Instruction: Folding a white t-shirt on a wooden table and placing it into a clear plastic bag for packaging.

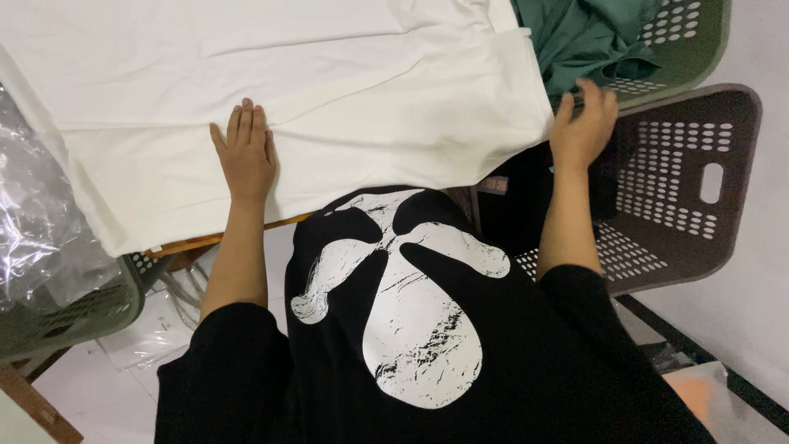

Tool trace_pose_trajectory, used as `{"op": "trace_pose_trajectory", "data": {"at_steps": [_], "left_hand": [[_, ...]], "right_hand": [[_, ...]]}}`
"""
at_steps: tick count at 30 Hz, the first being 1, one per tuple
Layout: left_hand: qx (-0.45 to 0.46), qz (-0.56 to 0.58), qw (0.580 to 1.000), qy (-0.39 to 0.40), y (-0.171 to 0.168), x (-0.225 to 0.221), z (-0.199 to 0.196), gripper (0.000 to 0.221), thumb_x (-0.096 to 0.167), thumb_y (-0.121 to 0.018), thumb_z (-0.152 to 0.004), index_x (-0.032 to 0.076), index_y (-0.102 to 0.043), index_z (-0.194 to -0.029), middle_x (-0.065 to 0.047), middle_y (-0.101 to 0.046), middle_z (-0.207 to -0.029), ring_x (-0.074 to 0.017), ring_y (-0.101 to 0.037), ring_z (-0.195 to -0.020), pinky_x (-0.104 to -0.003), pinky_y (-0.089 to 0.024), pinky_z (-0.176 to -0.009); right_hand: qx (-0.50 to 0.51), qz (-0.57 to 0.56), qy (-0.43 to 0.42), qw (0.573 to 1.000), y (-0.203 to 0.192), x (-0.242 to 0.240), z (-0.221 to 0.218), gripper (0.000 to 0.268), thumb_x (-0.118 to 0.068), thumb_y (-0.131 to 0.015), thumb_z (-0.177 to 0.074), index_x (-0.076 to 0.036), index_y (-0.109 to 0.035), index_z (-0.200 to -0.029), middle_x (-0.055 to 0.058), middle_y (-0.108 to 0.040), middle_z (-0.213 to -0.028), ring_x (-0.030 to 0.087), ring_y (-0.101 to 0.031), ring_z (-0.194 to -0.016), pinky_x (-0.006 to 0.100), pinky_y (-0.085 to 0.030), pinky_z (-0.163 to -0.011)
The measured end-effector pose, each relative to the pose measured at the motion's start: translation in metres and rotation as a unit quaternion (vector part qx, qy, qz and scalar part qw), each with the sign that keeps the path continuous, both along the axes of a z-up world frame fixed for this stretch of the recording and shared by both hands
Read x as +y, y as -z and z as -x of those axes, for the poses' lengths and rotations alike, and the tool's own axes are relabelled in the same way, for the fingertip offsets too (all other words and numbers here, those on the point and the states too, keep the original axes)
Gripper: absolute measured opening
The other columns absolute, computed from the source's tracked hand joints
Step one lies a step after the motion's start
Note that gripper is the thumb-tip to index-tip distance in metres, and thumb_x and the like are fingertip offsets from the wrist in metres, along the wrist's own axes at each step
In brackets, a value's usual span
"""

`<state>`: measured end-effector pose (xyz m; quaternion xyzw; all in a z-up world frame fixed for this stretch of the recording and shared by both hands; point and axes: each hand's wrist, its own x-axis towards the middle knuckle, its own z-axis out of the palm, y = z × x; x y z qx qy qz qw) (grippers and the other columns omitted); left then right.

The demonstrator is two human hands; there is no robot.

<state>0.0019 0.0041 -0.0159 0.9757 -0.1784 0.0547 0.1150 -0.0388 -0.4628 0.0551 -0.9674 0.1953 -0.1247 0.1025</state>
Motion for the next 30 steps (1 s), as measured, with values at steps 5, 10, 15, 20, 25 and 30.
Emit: {"op": "trace_pose_trajectory", "data": {"at_steps": [5, 10, 15, 20, 25, 30], "left_hand": [[-0.122, -0.118, 0.984, 0.047, 0.027, 0.017, -0.001, 0.021, 0.003, -0.059, -0.088, -0.001, -0.058, -0.109, -0.019, -0.055, -0.117, -0.0313, -0.053, -0.108, -0.055, -0.035, -0.088], [0.055, -0.161, 0.984, 0.042, 0.046, 0.028, -0.006, 0.042, -0.009, -0.046, -0.083, -0.009, -0.041, -0.125, -0.026, -0.046, -0.124, -0.0366, -0.043, -0.116, -0.050, -0.036, -0.091], [0.043, -0.063, 0.997, 0.001, 0.044, 0.035, 0.000, 0.048, -0.021, -0.049, -0.075, -0.008, -0.046, -0.121, -0.024, -0.045, -0.125, -0.0351, -0.041, -0.117, -0.047, -0.041, -0.091], [-0.045, -0.041, 0.998, 0.010, 0.029, 0.038, 0.009, 0.035, -0.014, -0.054, -0.081, -0.005, -0.054, -0.115, -0.019, -0.053, -0.119, -0.0310, -0.048, -0.113, -0.046, -0.042, -0.089], [0.007, -0.012, 0.999, 0.030, 0.030, 0.042, 0.015, 0.041, -0.016, -0.053, -0.081, -0.005, -0.050, -0.120, -0.020, -0.050, -0.123, -0.0326, -0.043, -0.118, -0.050, -0.037, -0.093], [0.037, 0.057, 0.997, 0.046, 0.037, 0.043, 0.013, 0.051, -0.027, -0.041, -0.078, -0.008, -0.043, -0.125, -0.023, -0.043, -0.129, -0.0372, -0.034, -0.122, -0.053, -0.024, -0.100]], "right_hand": [[0.093, 0.031, -0.320, 0.942, 0.026, 0.004, -0.088, 0.041, 0.004, -0.056, -0.075, -0.005, -0.053, -0.115, 0.014, -0.051, -0.114, 0.034, -0.042, -0.101, 0.046, -0.041, -0.071], [0.262, 0.138, -0.353, 0.888, 0.071, -0.020, -0.121, 0.020, -0.026, -0.060, -0.083, -0.019, -0.060, -0.102, -0.001, -0.064, -0.087, 0.026, -0.045, -0.089, 0.036, -0.027, -0.072], [-0.045, 0.284, -0.455, 0.843, 0.011, -0.019, -0.118, 0.009, -0.020, -0.063, -0.065, -0.021, -0.057, -0.071, -0.005, -0.052, -0.091, 0.017, -0.044, -0.091, 0.027, -0.035, -0.071], [0.065, 0.377, -0.473, 0.794, 0.019, -0.045, -0.097, 0.008, -0.025, -0.059, -0.082, -0.019, -0.054, -0.084, -0.004, -0.056, -0.088, 0.009, -0.050, -0.081, 0.023, -0.035, -0.081], [0.006, 0.332, -0.519, 0.788, 0.019, -0.052, -0.073, 0.018, 0.000, -0.052, -0.080, -0.016, -0.046, -0.075, -0.004, -0.041, -0.064, 0.012, -0.040, -0.056, 0.024, -0.032, -0.063], [0.013, 0.327, -0.503, 0.800, 0.027, -0.055, -0.056, 0.021, -0.004, -0.062, -0.065, -0.020, -0.050, -0.071, -0.005, -0.045, -0.064, 0.014, -0.042, -0.068, 0.026, -0.033, -0.061]]}}
